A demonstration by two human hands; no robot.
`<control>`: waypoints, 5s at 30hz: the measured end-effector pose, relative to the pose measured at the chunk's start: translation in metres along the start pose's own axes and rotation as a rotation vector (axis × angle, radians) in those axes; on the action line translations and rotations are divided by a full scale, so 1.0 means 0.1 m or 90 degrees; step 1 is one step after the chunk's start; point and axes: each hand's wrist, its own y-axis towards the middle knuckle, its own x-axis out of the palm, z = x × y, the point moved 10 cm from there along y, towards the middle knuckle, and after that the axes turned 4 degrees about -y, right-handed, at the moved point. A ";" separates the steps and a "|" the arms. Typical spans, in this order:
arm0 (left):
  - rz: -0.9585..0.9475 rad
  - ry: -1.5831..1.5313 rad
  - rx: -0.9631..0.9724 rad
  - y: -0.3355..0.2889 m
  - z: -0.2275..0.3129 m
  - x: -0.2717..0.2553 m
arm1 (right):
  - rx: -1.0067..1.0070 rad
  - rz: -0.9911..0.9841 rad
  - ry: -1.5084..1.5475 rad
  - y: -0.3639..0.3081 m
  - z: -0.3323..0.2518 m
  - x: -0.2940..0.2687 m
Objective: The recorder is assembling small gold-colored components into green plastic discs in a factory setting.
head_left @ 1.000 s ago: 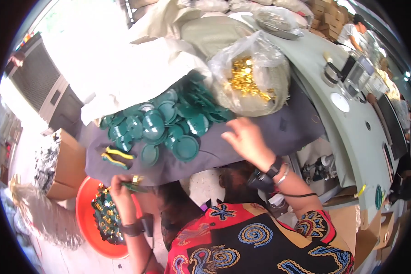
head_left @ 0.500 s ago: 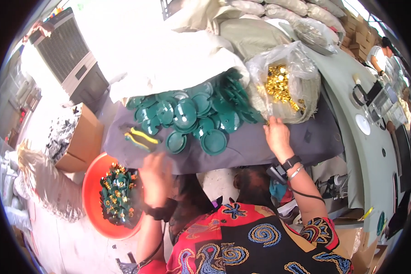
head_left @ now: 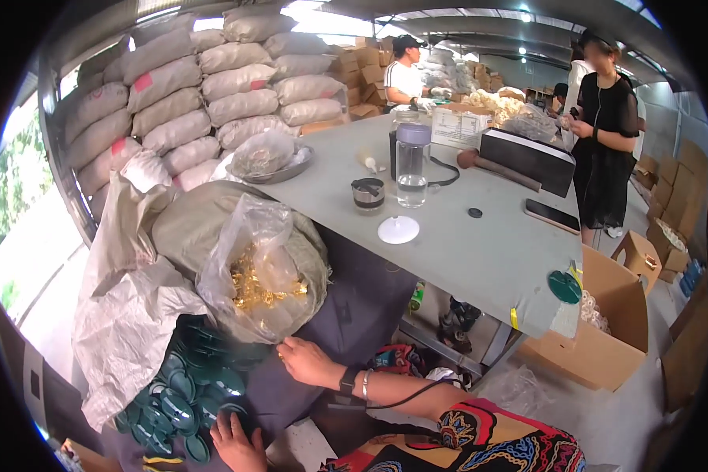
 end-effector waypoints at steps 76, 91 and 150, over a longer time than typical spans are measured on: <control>0.024 -0.577 -0.106 -0.22 0.17 -0.27 | 0.052 -0.409 0.737 -0.48 -1.48 -0.01; -0.033 -0.706 -0.087 -0.21 0.30 -0.24 | 0.263 -0.531 0.921 -0.67 -1.43 0.20; 0.008 -0.981 -0.523 -0.44 -0.16 -0.03 | 0.169 -0.437 0.942 -0.36 -1.34 0.25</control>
